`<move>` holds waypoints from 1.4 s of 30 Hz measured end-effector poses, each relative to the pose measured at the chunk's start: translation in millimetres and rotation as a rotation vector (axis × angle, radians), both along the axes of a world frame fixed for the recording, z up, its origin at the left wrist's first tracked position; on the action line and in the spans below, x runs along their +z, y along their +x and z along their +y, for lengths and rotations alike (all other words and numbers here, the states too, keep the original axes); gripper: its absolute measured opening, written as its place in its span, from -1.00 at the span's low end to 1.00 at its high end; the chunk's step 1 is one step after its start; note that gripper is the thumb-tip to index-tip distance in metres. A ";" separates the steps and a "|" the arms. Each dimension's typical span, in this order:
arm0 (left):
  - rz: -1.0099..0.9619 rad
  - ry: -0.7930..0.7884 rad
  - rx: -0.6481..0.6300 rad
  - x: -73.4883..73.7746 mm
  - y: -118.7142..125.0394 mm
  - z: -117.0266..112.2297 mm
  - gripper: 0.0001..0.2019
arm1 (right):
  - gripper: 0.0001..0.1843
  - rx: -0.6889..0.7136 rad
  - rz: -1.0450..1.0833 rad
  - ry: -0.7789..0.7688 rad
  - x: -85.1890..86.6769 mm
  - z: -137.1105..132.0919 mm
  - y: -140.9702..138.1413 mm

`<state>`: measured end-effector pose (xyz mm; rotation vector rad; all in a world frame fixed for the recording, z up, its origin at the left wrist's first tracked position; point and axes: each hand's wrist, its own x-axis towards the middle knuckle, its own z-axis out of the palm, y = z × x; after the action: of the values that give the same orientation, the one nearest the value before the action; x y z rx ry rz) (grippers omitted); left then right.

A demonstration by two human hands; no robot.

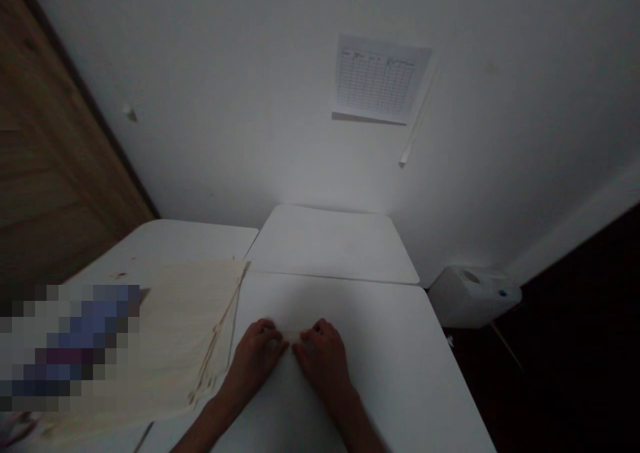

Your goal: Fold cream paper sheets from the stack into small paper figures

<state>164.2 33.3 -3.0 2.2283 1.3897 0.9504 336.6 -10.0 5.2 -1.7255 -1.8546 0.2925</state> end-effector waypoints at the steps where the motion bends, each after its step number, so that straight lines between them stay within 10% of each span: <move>1: -0.003 -0.027 0.003 1.3 0.3 1.1 -0.94 | -0.86 -0.007 0.016 0.002 -0.1 -0.2 -0.2; 15: 0.106 -0.067 0.105 8.5 -9.4 9.5 -0.83 | -0.84 -0.039 -0.012 0.017 -2.1 -1.3 -2.6; 22: 0.223 0.240 -0.225 -14.1 -21.6 -17.0 -0.50 | -0.85 -0.020 -0.048 0.034 -4.5 -3.7 -3.7; 28: 0.386 0.254 -0.258 -13.9 -23.4 -29.6 -0.31 | -0.88 0.018 -0.130 0.041 -5.4 -4.1 -1.9; 42: 0.449 0.301 -0.161 -24.6 -25.2 -34.0 -0.48 | -0.82 -0.067 -0.243 0.079 -1.2 -9.5 12.0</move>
<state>139.0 -0.7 -27.6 2.8662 1.2728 0.6640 348.7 -19.5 4.0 -1.8305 -1.9436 -0.0187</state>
